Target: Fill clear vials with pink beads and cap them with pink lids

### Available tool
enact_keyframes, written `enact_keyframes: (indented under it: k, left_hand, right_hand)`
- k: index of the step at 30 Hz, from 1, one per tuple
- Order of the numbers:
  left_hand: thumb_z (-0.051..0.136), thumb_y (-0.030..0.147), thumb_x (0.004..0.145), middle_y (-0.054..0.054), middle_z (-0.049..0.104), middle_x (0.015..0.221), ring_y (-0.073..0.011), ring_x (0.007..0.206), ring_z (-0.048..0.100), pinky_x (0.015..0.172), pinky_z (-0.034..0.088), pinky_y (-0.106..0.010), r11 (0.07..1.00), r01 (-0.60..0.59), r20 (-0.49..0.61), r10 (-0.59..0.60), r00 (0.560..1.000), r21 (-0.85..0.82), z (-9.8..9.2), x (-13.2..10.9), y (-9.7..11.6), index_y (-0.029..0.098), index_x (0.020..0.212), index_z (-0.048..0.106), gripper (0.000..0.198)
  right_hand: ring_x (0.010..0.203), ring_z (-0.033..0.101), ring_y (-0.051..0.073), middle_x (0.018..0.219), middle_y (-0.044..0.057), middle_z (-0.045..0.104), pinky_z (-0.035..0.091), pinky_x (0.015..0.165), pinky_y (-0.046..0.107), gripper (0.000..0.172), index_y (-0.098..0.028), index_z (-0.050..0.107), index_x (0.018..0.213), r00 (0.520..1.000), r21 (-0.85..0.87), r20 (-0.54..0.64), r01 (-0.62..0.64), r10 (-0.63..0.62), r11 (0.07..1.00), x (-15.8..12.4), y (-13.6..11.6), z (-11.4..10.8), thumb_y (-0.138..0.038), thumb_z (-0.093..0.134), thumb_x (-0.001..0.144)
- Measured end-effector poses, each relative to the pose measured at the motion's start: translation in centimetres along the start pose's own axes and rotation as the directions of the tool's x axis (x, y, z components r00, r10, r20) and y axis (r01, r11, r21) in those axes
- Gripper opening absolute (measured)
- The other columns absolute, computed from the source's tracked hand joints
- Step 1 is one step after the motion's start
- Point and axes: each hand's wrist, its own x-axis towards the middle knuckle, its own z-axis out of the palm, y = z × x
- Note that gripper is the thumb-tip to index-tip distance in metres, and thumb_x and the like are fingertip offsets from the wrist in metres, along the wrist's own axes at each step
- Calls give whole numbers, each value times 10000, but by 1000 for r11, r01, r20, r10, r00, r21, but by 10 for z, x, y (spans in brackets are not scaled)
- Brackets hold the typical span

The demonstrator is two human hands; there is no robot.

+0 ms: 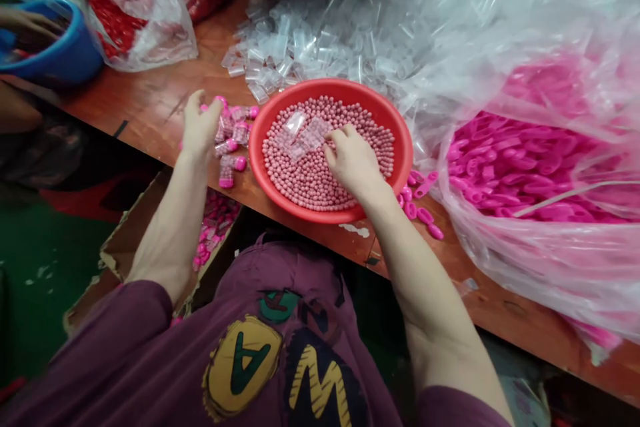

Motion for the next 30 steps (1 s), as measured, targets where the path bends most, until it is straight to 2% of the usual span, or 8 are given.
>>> enact_keyframes:
  k: [2,5,9,16,20,23,25,30]
  left_hand:
    - [748,264,964,-106,722,1443,-293,1463,591,1329,398,-491,997,7,-75,-2,997,74,18,-19,23,226,1288,704,329]
    - [683,188,979,-109,788,1284,-243,1253,710,1197,515,-415,969,-230,224,205,953,93,54,-56,67,191,1185,753,218]
    - [625,129,988,-125,817,1184,-265,1198,733,1133,550,-414,899,-393,588,214,780,193,97,-79,96,158,1078,792,192]
    - [541,88,994,-186,800,1234,-316,1208,727,1116,554,-462,794,-491,711,108,694,359,128,-73,99,123,1140,775,278]
    - [571,117,1032,-191,742,1400,-309,1312,687,1144,549,-443,744,-608,702,274,657,278,129,-90,119,103,1326,711,326]
    - [517,99,1064,-200,715,1403,-301,1331,670,1140,553,-428,651,-717,754,336,565,247,129,-104,132,89,1294,709,300]
    - [470,112,1089,-194,730,1318,-289,1241,704,1084,578,-415,614,-754,809,309,500,232,129,-107,137,87,1232,723,292]
    - [540,117,1038,-197,737,1212,-297,1117,741,1037,590,-423,654,-727,875,208,437,208,141,-101,130,86,1124,759,237]
  right_hand:
    - [1269,672,425,1504,262,661,587,1033,581,487,-108,691,1473,995,-169,99,44,-28,985,21,-5,2,-170,508,1027]
    - [1364,613,454,1586,263,622,539,1071,591,623,-113,584,1615,972,-257,232,105,-44,961,45,-4,10,-81,454,1007]
    - [1234,675,380,1305,249,773,513,1090,492,451,-81,732,1396,965,-160,262,44,0,986,60,10,21,-137,447,1051]
    - [963,719,259,1065,134,818,531,901,360,245,-155,794,1046,987,71,127,-108,98,992,41,19,-4,-172,556,989]
    - [663,584,150,721,7,694,458,668,280,26,-201,689,800,927,667,120,-341,356,662,16,22,-21,-180,701,790]
    - [547,459,98,580,-30,579,363,555,248,130,-208,634,685,875,810,294,-441,384,386,-5,25,-30,-212,762,708]
    - [530,462,90,574,-19,587,354,529,241,200,-204,636,670,870,822,338,-459,359,338,-20,27,-37,-279,810,738]
    - [619,601,122,840,18,780,515,624,270,224,-235,798,1079,869,803,-111,-208,483,559,-60,55,-66,-360,777,894]
